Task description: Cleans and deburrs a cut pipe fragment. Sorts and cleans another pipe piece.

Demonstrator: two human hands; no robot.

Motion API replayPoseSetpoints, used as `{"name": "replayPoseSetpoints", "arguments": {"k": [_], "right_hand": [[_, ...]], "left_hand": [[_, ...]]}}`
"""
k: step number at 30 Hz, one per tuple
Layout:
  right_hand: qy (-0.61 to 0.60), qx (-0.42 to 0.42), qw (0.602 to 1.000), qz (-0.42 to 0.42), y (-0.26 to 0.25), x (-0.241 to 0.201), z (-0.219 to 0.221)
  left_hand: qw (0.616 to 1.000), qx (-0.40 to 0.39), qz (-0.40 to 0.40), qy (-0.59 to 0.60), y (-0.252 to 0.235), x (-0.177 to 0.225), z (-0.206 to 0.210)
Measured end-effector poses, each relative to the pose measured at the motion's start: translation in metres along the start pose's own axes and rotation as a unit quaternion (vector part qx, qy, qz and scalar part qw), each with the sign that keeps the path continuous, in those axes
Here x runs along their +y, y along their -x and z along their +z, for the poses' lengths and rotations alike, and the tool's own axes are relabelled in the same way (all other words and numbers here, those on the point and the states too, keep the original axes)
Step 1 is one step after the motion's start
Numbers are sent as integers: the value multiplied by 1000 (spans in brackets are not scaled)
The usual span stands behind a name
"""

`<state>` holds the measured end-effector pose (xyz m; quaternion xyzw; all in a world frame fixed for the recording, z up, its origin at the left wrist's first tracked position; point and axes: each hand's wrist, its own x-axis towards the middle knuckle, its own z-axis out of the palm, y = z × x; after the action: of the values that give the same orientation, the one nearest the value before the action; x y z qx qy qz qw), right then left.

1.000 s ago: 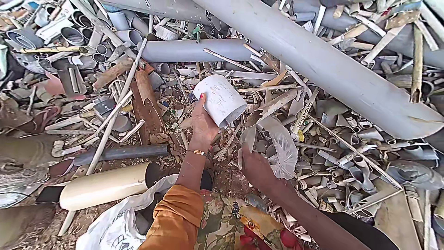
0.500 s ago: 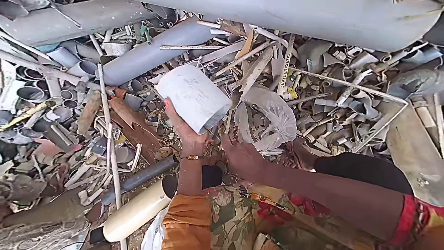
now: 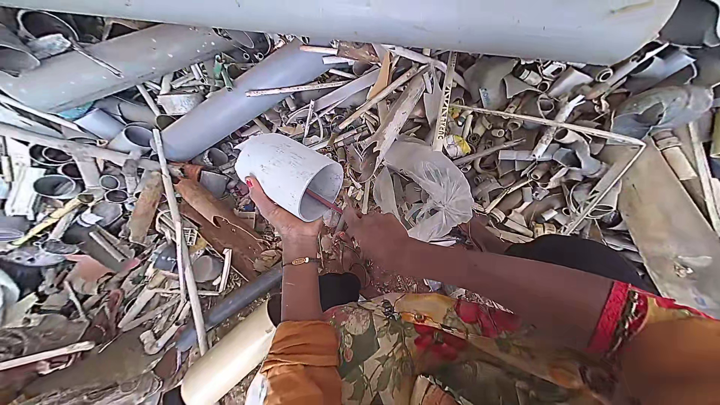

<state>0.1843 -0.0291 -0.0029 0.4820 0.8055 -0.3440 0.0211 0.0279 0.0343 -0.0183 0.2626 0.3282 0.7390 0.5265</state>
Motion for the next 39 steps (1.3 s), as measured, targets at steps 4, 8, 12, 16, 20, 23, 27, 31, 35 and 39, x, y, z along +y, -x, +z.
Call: {"name": "replayPoseSetpoints", "arguments": {"k": [4, 8, 12, 16, 20, 23, 27, 31, 35, 39], "right_hand": [[-10, -47, 999, 4, 31, -12, 5], [85, -5, 994, 66, 7, 12, -9], [24, -52, 998, 25, 26, -7, 5], [99, -28, 994, 43, 14, 14, -5], [135, 37, 986, 88, 4, 20, -28], [132, 116, 979, 104, 7, 30, -30], [-43, 69, 994, 69, -7, 34, -19], [-106, -35, 994, 18, -1, 18, -11], [108, 61, 986, 113, -8, 39, -30], [62, 72, 990, 108, -9, 34, -15]], "left_hand": [[997, 29, 57, -32, -4, -4, 1], [999, 28, 18, -10, -7, 2, -1], [997, 60, 30, -28, -5, 5, -2], [998, 64, 29, 3, -9, 10, -11], [998, 65, 16, -21, -12, 11, -13], [995, 93, 3, -33, -9, 12, -10], [992, 107, 60, 22, -14, 12, 2], [995, 88, 34, -25, -2, 11, -7], [992, 123, 15, 0, -18, 11, 1], [994, 99, 16, -50, -5, 9, 3]]}}
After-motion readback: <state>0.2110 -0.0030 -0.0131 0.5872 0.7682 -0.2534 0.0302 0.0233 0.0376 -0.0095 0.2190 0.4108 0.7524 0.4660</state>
